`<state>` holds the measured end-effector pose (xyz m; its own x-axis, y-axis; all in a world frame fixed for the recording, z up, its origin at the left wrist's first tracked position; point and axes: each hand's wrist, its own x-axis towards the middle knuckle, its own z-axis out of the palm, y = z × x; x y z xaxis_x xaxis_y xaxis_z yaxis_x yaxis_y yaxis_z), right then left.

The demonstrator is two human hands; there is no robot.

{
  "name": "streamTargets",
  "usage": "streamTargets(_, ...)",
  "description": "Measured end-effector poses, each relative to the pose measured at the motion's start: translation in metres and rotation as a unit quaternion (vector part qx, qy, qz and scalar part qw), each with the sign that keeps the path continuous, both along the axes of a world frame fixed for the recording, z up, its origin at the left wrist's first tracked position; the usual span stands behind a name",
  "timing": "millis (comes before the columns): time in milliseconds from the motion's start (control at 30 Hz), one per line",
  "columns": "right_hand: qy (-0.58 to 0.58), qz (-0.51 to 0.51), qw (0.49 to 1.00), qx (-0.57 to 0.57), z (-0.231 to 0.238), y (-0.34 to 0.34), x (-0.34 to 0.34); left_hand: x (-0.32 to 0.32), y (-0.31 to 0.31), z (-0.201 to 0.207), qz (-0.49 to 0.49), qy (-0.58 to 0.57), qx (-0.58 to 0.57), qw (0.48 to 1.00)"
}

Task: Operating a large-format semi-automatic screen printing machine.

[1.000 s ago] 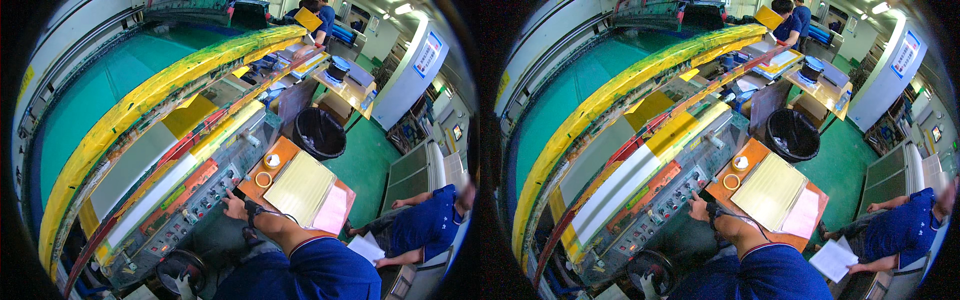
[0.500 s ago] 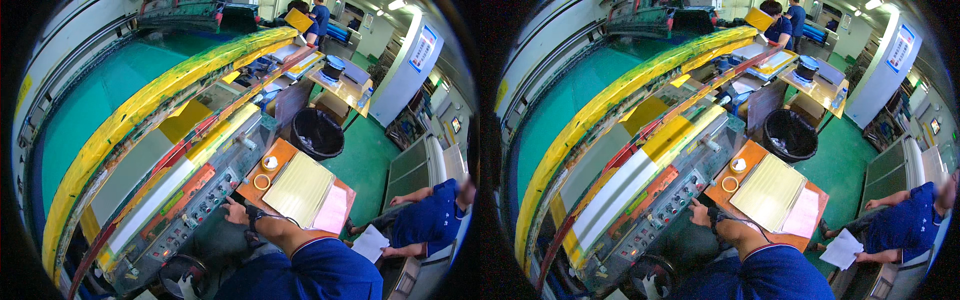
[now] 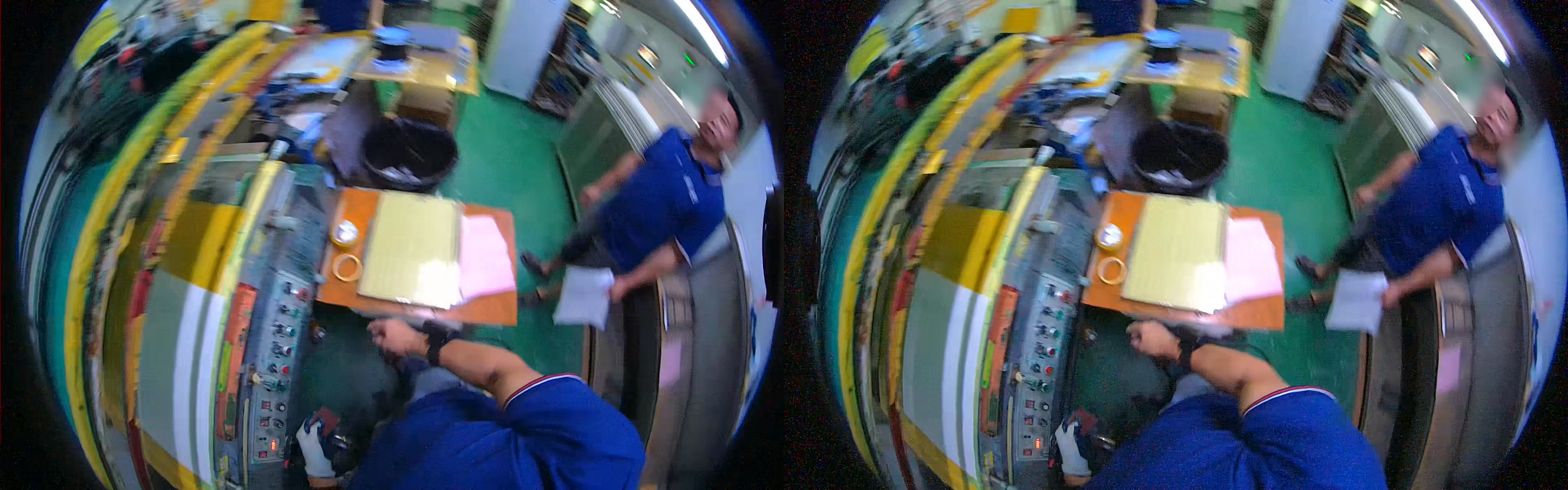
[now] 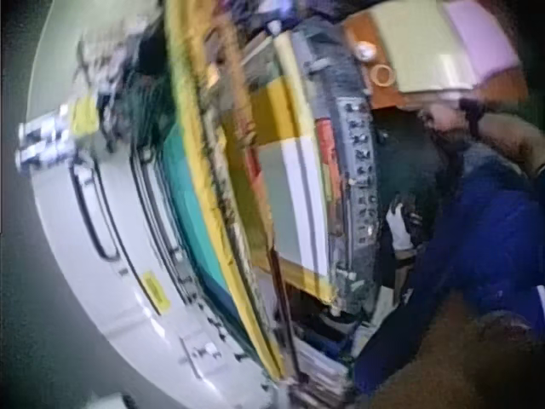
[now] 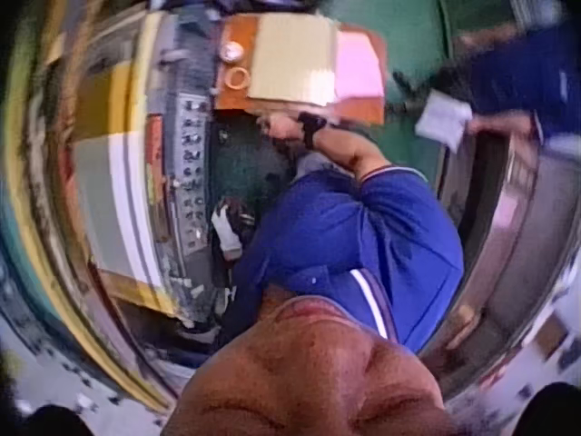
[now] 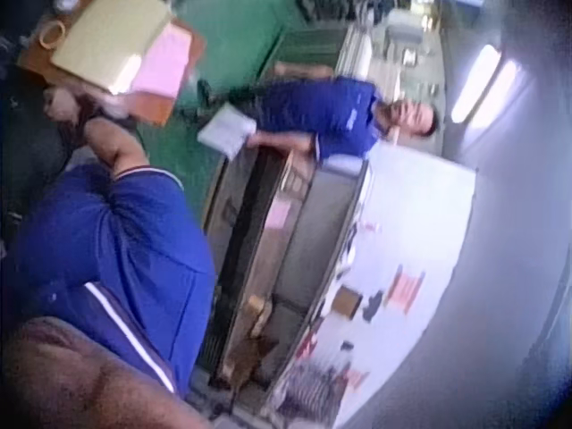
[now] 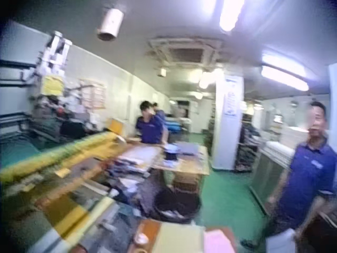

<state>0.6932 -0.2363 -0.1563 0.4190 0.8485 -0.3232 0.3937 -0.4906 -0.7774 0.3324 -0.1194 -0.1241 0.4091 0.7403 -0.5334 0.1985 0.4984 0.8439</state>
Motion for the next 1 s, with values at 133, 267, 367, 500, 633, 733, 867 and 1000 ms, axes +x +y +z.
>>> streamTargets(133, 0.006, -0.279, 0.96, 0.028, -0.016, -0.148, 0.008, 0.034, -0.014, -0.04, -0.184, -0.09, -0.035, 0.978)
streamTargets(267, 0.258, -0.538, 0.795, 0.108, -0.021, -0.286, -0.003, 0.066, -0.018, -0.062, -0.309, -0.079, -0.009, 0.948)
streamTargets(367, 0.328, -0.605, 0.715, 0.124, 0.013, -0.391, -0.027, 0.113, -0.045, -0.019, -0.345, -0.044, 0.02, 0.937)
streamTargets(500, 0.367, -0.591, 0.718, 0.037, 0.092, -0.482, -0.091, 0.114, -0.051, 0.024, -0.326, 0.022, 0.03, 0.944)
streamTargets(633, 0.5, -0.654, 0.555, -0.114, 0.05, -0.558, -0.182, 0.124, -0.092, 0.047, -0.266, 0.104, -0.02, 0.958)
streamTargets(733, 0.496, -0.636, 0.57, -0.159, -0.011, -0.552, -0.174, 0.138, -0.115, 0.032, -0.264, 0.12, 0.037, 0.956)
streamTargets(867, 0.34, -0.601, 0.723, -0.021, -0.106, -0.511, -0.01, 0.229, -0.179, 0.058, -0.29, 0.078, -0.03, 0.953)
streamTargets(1000, 0.287, -0.53, 0.778, 0.177, -0.046, -0.392, 0.14, 0.28, -0.214, 0.052, -0.311, 0.11, 0.023, 0.944)
